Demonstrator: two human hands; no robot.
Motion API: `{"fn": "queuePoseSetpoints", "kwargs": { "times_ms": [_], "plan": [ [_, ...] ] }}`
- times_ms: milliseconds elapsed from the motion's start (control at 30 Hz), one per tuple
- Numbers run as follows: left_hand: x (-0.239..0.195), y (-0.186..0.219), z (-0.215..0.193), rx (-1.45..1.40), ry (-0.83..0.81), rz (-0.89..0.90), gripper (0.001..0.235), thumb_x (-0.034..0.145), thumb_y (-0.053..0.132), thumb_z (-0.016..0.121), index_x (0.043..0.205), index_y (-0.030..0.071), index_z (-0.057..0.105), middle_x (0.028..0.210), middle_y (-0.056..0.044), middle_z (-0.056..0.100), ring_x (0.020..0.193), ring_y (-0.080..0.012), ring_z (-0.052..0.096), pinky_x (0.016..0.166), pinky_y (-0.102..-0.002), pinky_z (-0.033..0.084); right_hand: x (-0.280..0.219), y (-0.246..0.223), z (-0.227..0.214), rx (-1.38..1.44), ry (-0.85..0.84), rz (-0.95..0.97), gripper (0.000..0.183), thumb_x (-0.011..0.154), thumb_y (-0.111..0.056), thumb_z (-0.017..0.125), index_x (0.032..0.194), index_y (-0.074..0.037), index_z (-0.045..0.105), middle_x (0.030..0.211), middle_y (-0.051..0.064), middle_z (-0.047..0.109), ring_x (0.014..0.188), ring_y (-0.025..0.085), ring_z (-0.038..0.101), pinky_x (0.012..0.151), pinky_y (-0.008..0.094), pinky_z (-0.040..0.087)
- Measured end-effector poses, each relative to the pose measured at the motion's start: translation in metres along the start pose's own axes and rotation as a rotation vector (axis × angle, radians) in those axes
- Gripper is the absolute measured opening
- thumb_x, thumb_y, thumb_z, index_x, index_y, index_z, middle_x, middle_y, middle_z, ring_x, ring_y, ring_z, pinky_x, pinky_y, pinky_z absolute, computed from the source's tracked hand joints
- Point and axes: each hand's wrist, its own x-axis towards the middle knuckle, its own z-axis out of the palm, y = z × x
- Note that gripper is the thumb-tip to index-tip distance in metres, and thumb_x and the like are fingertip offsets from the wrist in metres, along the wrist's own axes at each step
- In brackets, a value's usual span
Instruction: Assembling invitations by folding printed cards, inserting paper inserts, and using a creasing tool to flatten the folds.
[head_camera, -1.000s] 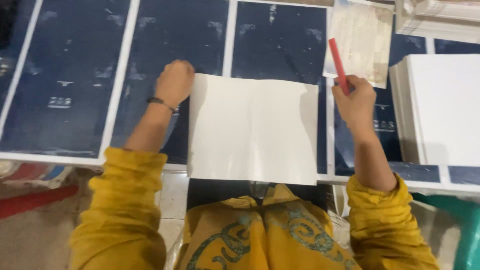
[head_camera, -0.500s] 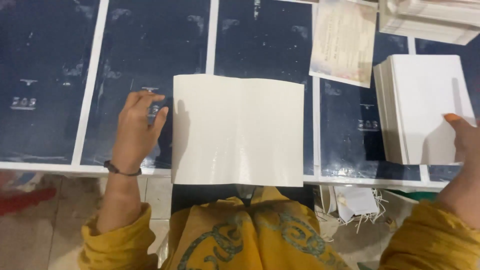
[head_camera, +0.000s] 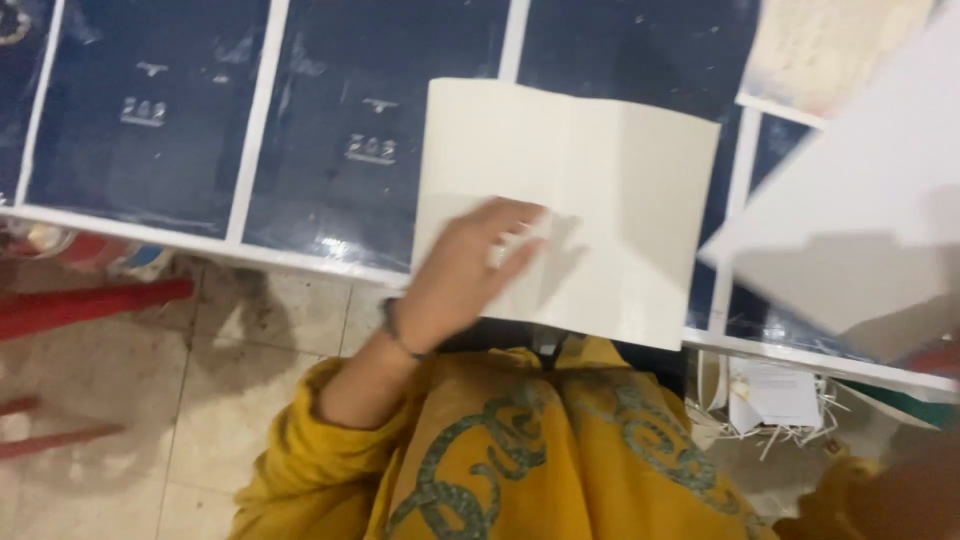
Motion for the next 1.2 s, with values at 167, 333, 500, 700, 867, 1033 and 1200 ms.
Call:
{"fn": "queuePoseSetpoints", "kwargs": {
  "times_ms": [167, 333, 500, 700, 867, 1033, 1200],
  "plan": [
    [-0.006, 0.014, 0.036, 0.012, -0.180, -0.095, 0.033, 0.097, 0.032, 0.065, 0.115, 0.008, 0.053, 0.100, -0.011, 0.074, 0.087, -0.0225, 0.073, 0.077, -0.034, 0.061, -0.117, -0.092, 0.095, -0.085, -0.138, -0.348, 0.021, 0.115, -0.004, 0.073, 0.129, 0.002, 0.058, 0.108, 0.017, 0.067, 0.067, 0.026, 0.064, 0.043, 0.031, 0.052],
    [-0.018, -0.005, 0.047, 0.335, -0.188, -0.083, 0.012, 0.091, 0.012, 0.074, 0.100, 0.012, 0.066, 0.088, -0.003, 0.068, 0.086, -0.0271, 0.057, 0.082, -0.041, 0.043, -0.135, -0.110, 0.125, -0.116, -0.171, -0.320, 0.029, 0.108, -0.002, 0.081, 0.125, 0.014, 0.064, 0.073, 0.014, 0.059, 0.054, 0.018, 0.055, 0.045, 0.030, 0.050],
    [-0.023, -0.025, 0.059, 0.596, -0.098, -0.030, 0.031, 0.084, 0.018, 0.080, 0.113, 0.009, 0.072, 0.110, -0.004, 0.063, 0.105, -0.0269, 0.049, 0.081, -0.042, 0.033, -0.127, -0.100, 0.139, -0.203, -0.177, -0.265, 0.026, 0.107, -0.009, 0.084, 0.088, 0.002, 0.070, 0.065, 0.010, 0.060, 0.054, 0.016, 0.054, 0.048, 0.029, 0.044],
    [-0.027, -0.038, 0.064, 0.557, -0.076, -0.034, 0.031, 0.085, 0.017, 0.079, 0.114, 0.012, 0.072, 0.113, 0.000, 0.064, 0.107, -0.0243, 0.048, 0.085, -0.043, 0.029, -0.124, -0.097, 0.146, -0.199, -0.205, -0.294, 0.023, 0.105, -0.014, 0.083, 0.108, 0.003, 0.068, 0.068, 0.009, 0.061, 0.050, 0.016, 0.056, 0.042, 0.031, 0.045],
    [-0.027, -0.041, 0.063, 0.546, -0.053, -0.036, 0.036, 0.082, 0.018, 0.083, 0.116, 0.012, 0.073, 0.115, 0.000, 0.067, 0.107, -0.0250, 0.050, 0.085, -0.043, 0.029, -0.115, -0.086, 0.151, -0.136, -0.224, -0.258, 0.030, 0.100, -0.014, 0.083, 0.116, 0.003, 0.063, 0.067, 0.007, 0.057, 0.047, 0.016, 0.052, 0.037, 0.032, 0.043],
    [-0.024, -0.026, 0.054, 0.463, -0.144, -0.115, 0.035, 0.085, 0.018, 0.078, 0.119, 0.014, 0.070, 0.116, -0.003, 0.070, 0.108, -0.0259, 0.052, 0.090, -0.044, 0.031, -0.083, -0.035, 0.155, -0.402, -0.084, -0.358, 0.051, 0.089, -0.033, 0.097, 0.077, -0.010, 0.054, 0.066, 0.000, 0.051, 0.061, 0.012, 0.038, 0.057, 0.033, 0.034],
    [-0.020, -0.013, 0.041, 0.524, -0.267, -0.193, 0.039, 0.085, 0.009, 0.078, 0.124, 0.015, 0.074, 0.111, -0.006, 0.065, 0.108, -0.0269, 0.049, 0.095, -0.057, 0.024, -0.083, -0.037, 0.164, -0.223, -0.143, -0.325, 0.044, 0.075, -0.023, 0.100, 0.098, -0.001, 0.070, 0.073, 0.006, 0.066, 0.062, 0.014, 0.060, 0.063, 0.029, 0.052]
  ]
}}
